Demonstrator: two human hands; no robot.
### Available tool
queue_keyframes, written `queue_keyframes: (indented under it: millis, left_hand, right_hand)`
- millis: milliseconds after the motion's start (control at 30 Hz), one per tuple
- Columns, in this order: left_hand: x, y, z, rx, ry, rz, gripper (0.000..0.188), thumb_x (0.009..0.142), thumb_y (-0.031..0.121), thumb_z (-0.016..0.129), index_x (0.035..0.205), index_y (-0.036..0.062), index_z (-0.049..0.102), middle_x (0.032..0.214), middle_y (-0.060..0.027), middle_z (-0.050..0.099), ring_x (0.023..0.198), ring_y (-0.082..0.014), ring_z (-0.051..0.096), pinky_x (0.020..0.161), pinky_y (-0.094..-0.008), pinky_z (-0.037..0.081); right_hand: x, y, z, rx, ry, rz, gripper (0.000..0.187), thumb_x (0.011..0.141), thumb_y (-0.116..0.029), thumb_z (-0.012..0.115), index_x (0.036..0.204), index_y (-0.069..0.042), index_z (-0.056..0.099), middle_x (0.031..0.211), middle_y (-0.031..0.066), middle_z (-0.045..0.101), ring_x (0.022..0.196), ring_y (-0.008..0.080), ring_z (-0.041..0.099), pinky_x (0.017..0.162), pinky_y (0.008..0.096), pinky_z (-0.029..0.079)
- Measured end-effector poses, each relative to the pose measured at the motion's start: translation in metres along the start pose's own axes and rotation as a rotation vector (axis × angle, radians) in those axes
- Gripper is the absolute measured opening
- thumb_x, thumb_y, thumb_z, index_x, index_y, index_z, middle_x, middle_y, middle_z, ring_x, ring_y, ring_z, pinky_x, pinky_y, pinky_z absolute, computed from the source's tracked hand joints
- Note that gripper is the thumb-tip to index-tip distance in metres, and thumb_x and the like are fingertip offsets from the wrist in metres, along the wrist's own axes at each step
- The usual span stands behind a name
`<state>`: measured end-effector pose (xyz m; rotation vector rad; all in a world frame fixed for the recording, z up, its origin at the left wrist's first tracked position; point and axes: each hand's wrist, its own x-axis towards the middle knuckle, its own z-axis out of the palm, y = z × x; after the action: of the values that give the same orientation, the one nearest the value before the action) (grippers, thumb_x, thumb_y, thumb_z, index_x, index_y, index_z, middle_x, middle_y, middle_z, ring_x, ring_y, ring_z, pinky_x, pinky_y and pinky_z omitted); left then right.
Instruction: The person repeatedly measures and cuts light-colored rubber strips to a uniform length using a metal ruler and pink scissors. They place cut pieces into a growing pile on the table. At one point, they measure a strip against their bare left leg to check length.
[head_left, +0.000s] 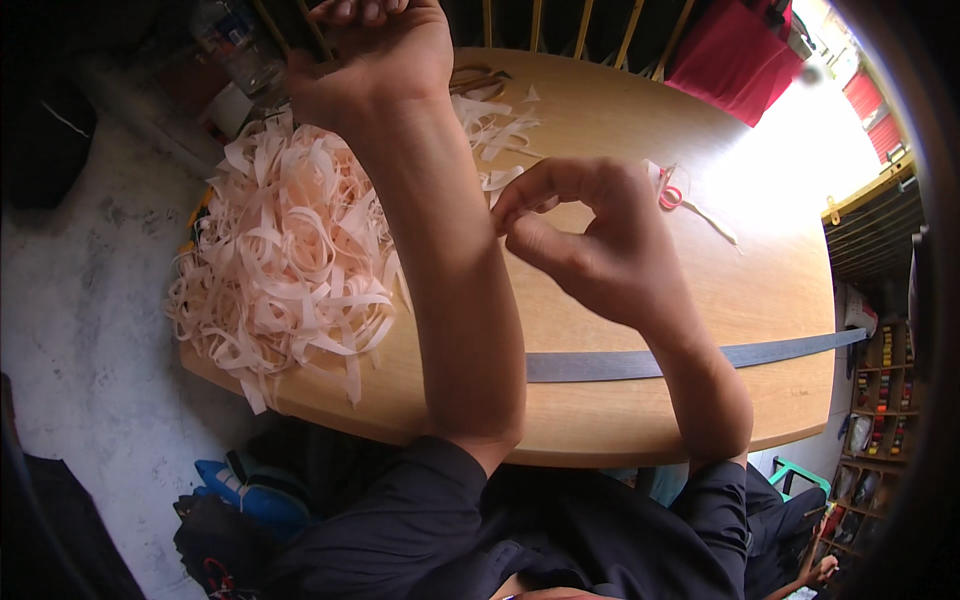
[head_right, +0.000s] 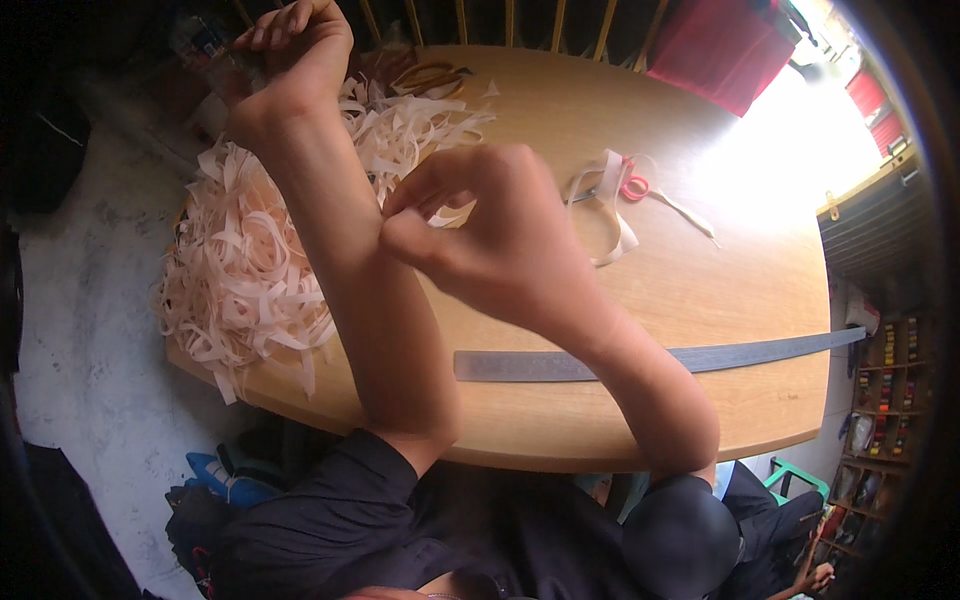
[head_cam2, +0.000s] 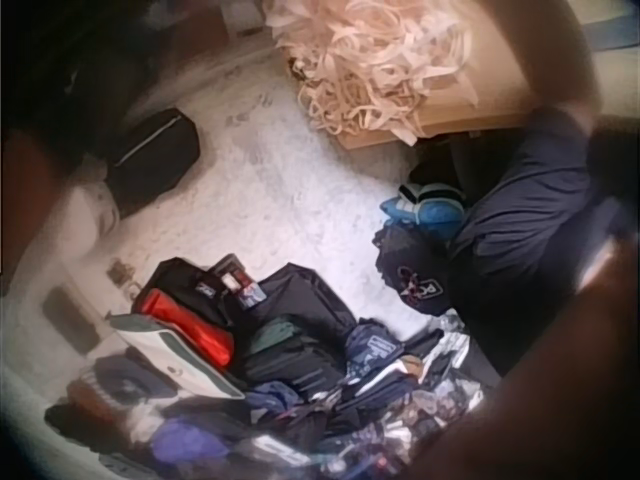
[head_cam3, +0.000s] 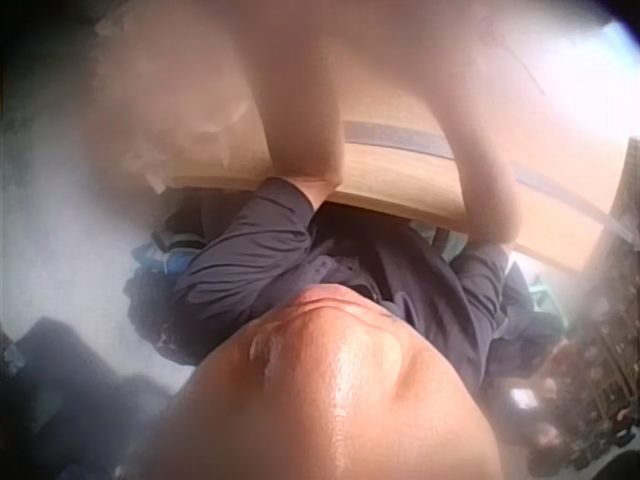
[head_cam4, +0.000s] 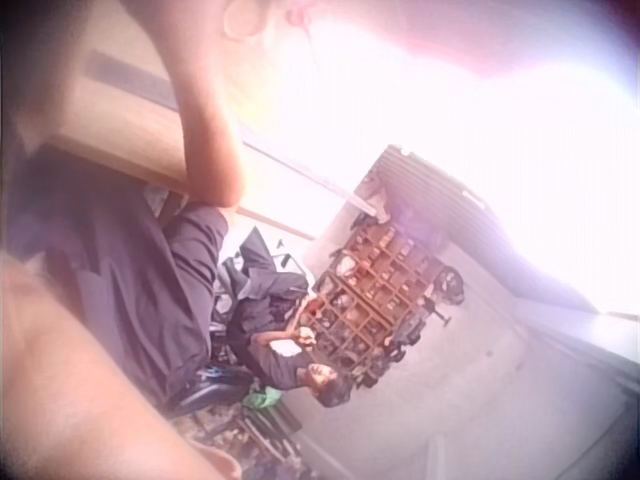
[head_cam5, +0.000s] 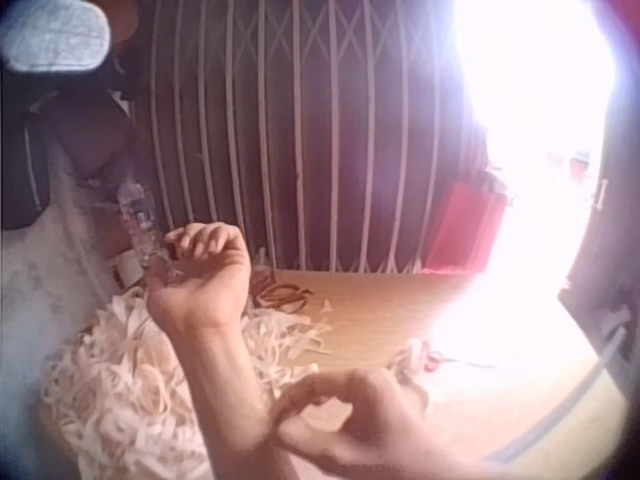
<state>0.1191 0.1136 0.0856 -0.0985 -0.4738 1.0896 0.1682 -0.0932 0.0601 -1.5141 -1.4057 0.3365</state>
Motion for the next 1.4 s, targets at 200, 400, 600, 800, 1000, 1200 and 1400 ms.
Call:
queue_keyframes:
  millis: [200,400,600,800,1000,1200,1400]
  left_hand:
    - [-0.001,-0.004,0.001,-0.006,-0.009,0.007,0.058,0.109,0.052,0.025,0.084,0.0071,0.052,0.070,-0.0037,0.045,0.063,-0.0180,0.040,0.063,-0.0362,0.034]
    - [0.001,-0.005,0.002,0.028,0.060,0.065,0.059,0.109,0.052,0.025,0.082,0.0066,0.051,0.069,-0.0038,0.045,0.062,-0.0181,0.039,0.062,-0.0360,0.033]
    - [0.000,-0.010,0.001,0.083,0.054,0.107,0.059,0.109,0.051,0.026,0.080,0.0059,0.052,0.069,-0.0047,0.047,0.060,-0.0179,0.039,0.060,-0.0352,0.033]
    - [-0.003,-0.012,0.000,0.117,0.017,0.100,0.056,0.107,0.047,0.028,0.081,0.0048,0.053,0.070,-0.0059,0.049,0.060,-0.0184,0.041,0.059,-0.0350,0.034]
    - [0.009,-0.001,-0.008,0.006,0.105,0.001,0.048,0.104,0.046,0.035,0.081,0.0086,0.055,0.068,-0.0030,0.047,0.058,-0.0167,0.041,0.059,-0.0348,0.035]
    - [0.019,0.017,-0.019,0.011,0.073,-0.100,0.057,0.102,0.060,0.029,0.083,0.0139,0.055,0.071,-0.0002,0.047,0.061,-0.0164,0.044,0.062,-0.0373,0.037]
    - [0.018,0.017,-0.016,0.008,0.079,-0.089,0.056,0.102,0.060,0.029,0.083,0.0135,0.055,0.070,-0.0003,0.046,0.061,-0.0166,0.044,0.062,-0.0375,0.036]
  right_hand:
    - [0.007,0.000,-0.012,0.153,-0.022,0.032,0.016,0.099,-0.005,0.063,0.102,0.006,0.075,0.086,0.0106,0.078,0.090,0.0150,0.074,0.086,0.0295,0.056]
    - [0.003,-0.005,-0.014,-0.065,-0.006,-0.076,0.014,0.097,-0.009,0.072,0.096,0.004,0.077,0.087,0.0126,0.079,0.087,0.0155,0.075,0.084,0.0301,0.057]
    - [-0.003,-0.008,-0.005,0.053,-0.064,0.015,0.026,0.089,-0.020,0.083,0.091,0.005,0.078,0.087,0.0121,0.079,0.086,0.0157,0.075,0.085,0.0305,0.057]
    - [-0.001,-0.002,0.000,0.014,-0.036,0.034,0.017,0.084,-0.010,0.080,0.090,0.005,0.077,0.086,0.0119,0.078,0.088,0.0158,0.074,0.089,0.0306,0.057]
    - [0.006,0.008,-0.003,0.298,-0.094,0.195,0.032,0.079,-0.021,0.078,0.091,0.009,0.077,0.088,0.0193,0.078,0.089,0.0236,0.076,0.085,0.0352,0.059]
    - [0.000,0.013,0.006,0.205,-0.143,0.210,0.040,0.079,-0.025,0.080,0.096,0.011,0.073,0.083,0.0140,0.076,0.085,0.0184,0.074,0.080,0.0324,0.058]
    - [0.000,0.034,0.017,0.261,-0.126,0.228,0.029,0.082,-0.015,0.074,0.100,0.008,0.074,0.082,0.0085,0.075,0.079,0.0146,0.070,0.075,0.0302,0.056]
